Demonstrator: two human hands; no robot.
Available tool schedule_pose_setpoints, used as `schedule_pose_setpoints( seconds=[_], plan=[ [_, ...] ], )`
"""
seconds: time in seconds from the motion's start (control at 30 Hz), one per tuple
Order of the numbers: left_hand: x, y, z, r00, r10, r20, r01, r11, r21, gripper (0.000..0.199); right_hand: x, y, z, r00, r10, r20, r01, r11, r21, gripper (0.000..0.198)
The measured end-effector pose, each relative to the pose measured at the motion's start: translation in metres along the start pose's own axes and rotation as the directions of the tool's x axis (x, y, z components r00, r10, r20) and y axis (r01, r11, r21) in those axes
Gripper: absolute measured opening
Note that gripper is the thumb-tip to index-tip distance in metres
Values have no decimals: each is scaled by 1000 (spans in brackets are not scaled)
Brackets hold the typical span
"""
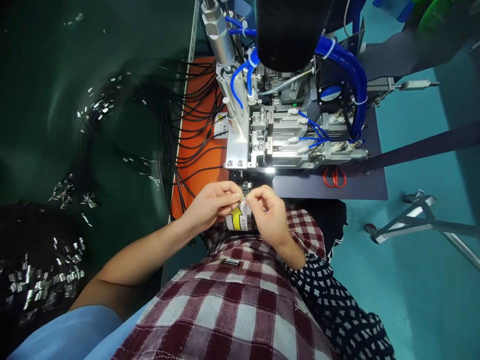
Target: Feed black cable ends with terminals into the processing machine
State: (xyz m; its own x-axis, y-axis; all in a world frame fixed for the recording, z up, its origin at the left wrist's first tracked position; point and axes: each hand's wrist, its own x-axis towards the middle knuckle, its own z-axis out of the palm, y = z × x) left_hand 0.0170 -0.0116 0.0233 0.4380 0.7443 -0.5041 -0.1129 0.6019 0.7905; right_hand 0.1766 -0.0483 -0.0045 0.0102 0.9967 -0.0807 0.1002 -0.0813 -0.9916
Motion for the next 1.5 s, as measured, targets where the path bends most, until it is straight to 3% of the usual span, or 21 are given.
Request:
schedule_pose_setpoints(
  seconds=[0.1,0.2,0.27,0.33,0.43,0.53,0.67,0.97,1.1,1.5],
  plan=[
    [0,4,-2,999,-11,34,8,996,83,29,2,0,-1,998,60,22,-61,996,62,17],
    [-3,7,-2,988,157,10,-152,933,325,24,5,0,-5,995,96,-2,-95,993,66,18],
    [-4,7,-3,952,306,14,-264,796,545,16,8,1,-9,991,129,-27,-127,990,61,18],
    [-3,5,-7,885,462,53,-347,580,737,2,12,3,-11,986,159,-51,-155,986,61,19],
    [1,-2,-19,764,620,179,-427,277,861,13,20,10,-10,980,192,-48,-188,979,77,20],
    [8,-10,-34,707,636,310,-459,79,885,23,26,18,-5,976,215,-33,-212,973,91,21],
    [12,-15,-44,708,570,416,-443,-101,891,36,30,23,-1,971,237,-29,-233,966,110,22],
    [14,-11,-45,691,524,498,-393,-305,867,38,32,19,-1,958,286,-22,-282,953,106,21],
    [14,-12,-45,705,506,497,-344,-369,864,37,33,20,-1,957,289,-28,-285,954,88,21],
    [13,-11,-41,667,522,532,-282,-484,828,29,31,19,0,951,306,-41,-302,950,86,18]
  ],
)
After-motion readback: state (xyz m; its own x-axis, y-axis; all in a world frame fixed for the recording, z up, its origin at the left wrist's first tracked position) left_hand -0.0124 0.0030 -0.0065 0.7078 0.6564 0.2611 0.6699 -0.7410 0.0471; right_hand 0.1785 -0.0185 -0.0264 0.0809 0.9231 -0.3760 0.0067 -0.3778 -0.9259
